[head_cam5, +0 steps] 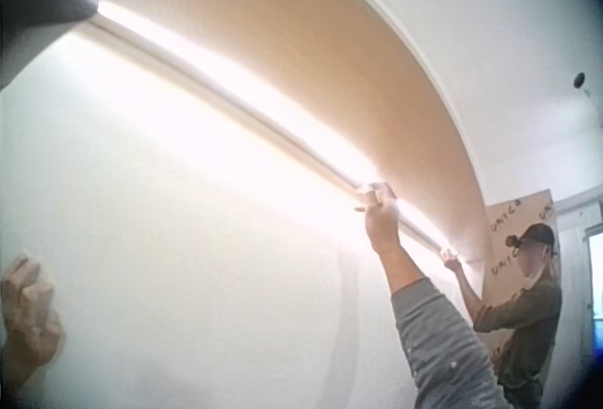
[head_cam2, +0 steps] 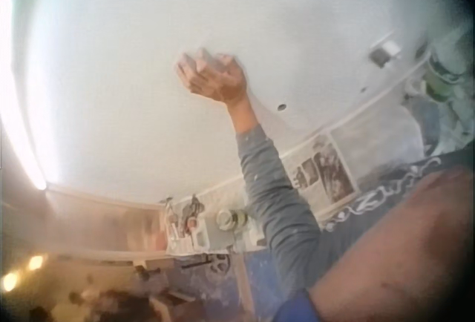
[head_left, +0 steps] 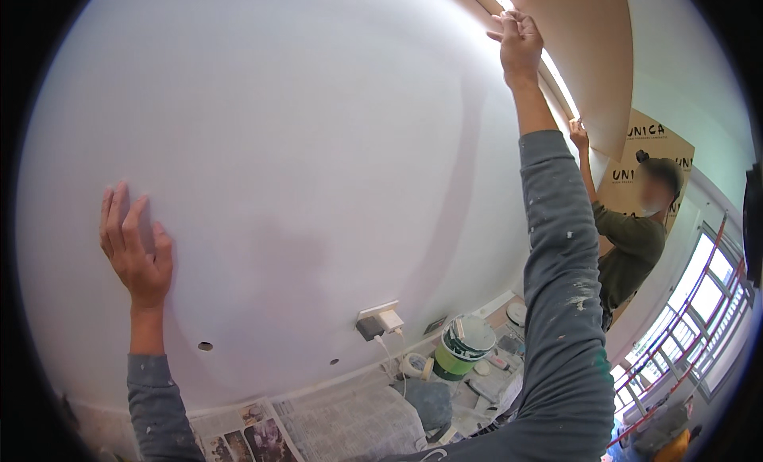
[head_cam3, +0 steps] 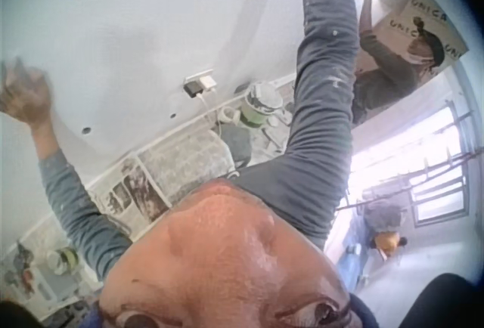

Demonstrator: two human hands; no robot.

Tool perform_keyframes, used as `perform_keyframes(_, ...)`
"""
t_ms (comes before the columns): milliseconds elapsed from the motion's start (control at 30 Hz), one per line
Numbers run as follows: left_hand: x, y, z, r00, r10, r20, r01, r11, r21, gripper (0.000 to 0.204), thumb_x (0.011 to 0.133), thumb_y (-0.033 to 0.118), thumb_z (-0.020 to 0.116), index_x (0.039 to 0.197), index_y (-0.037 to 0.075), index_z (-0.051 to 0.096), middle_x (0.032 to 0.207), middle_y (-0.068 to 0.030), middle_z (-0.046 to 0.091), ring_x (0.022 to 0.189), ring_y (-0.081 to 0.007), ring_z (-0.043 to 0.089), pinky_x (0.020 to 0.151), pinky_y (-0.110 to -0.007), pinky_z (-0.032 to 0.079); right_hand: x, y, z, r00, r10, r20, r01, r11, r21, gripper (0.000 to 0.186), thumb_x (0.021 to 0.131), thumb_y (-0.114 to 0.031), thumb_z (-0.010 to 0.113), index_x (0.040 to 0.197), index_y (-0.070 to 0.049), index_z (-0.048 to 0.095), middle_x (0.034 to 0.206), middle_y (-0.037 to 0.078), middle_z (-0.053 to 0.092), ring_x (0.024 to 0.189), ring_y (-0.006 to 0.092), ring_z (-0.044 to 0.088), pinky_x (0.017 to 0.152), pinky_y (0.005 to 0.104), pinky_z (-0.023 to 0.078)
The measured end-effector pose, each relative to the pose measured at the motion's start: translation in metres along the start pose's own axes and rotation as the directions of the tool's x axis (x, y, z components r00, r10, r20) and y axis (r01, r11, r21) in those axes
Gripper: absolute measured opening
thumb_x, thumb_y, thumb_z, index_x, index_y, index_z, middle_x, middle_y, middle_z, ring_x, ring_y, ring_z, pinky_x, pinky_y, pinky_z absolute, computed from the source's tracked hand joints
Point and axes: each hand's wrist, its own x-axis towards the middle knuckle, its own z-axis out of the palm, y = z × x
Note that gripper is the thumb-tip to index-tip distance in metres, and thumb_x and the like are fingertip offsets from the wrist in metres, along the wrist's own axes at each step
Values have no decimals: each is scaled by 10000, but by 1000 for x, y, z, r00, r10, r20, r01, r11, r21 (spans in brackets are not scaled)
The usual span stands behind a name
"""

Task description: The person installs a curved LED light strip along the ceiling edge, using a small tool to secure the fixture. Another person assists by holding a large cardboard sheet against the wall to protect the surface during the installation.

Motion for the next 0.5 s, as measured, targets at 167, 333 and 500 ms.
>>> perform_keyframes(167, 0, -4, -6, 1000, 27, -2, -27, 999, 28, 384, 931, 143, 571, 1314, 125, 597, 1518, -110, 510, 1486, -309, 388, 1232, -452, 314, -15, -24, 55, 922, 372, -106, -200, 692, 693, 319, 962, -143, 538, 1238, 11, 495, 1222, 150, 520, 1081, 291, 635, 894, 442, 614)
perform_keyframes(333, 4, 2, 1, 999, 29, 12, -29, 999, -14, 372, 954, 146, 559, 1322, 105, 592, 1521, -127, 501, 1486, -323, 385, 1228, -456, 314, 9, -38, 116, 835, 507, -214, 40, 332, 942, 189, 1013, -168, 492, 1084, -8, 561, 1000, 144, 625, 911, 331, 679, 802, 418, 597)
perform_keyframes(500, 4, -3, -11, 999, 34, -1, -33, 999, 13, 383, 911, 150, 571, 1291, 130, 614, 1500, -115, 528, 1481, -323, 392, 1228, -450, 318, -2, -65, 152, 936, 351, -6, -69, 202, 977, 399, 994, -184, 535, 1333, 11, 459, 1392, 198, 477, 1325, 405, 511, 1005, 480, 538)
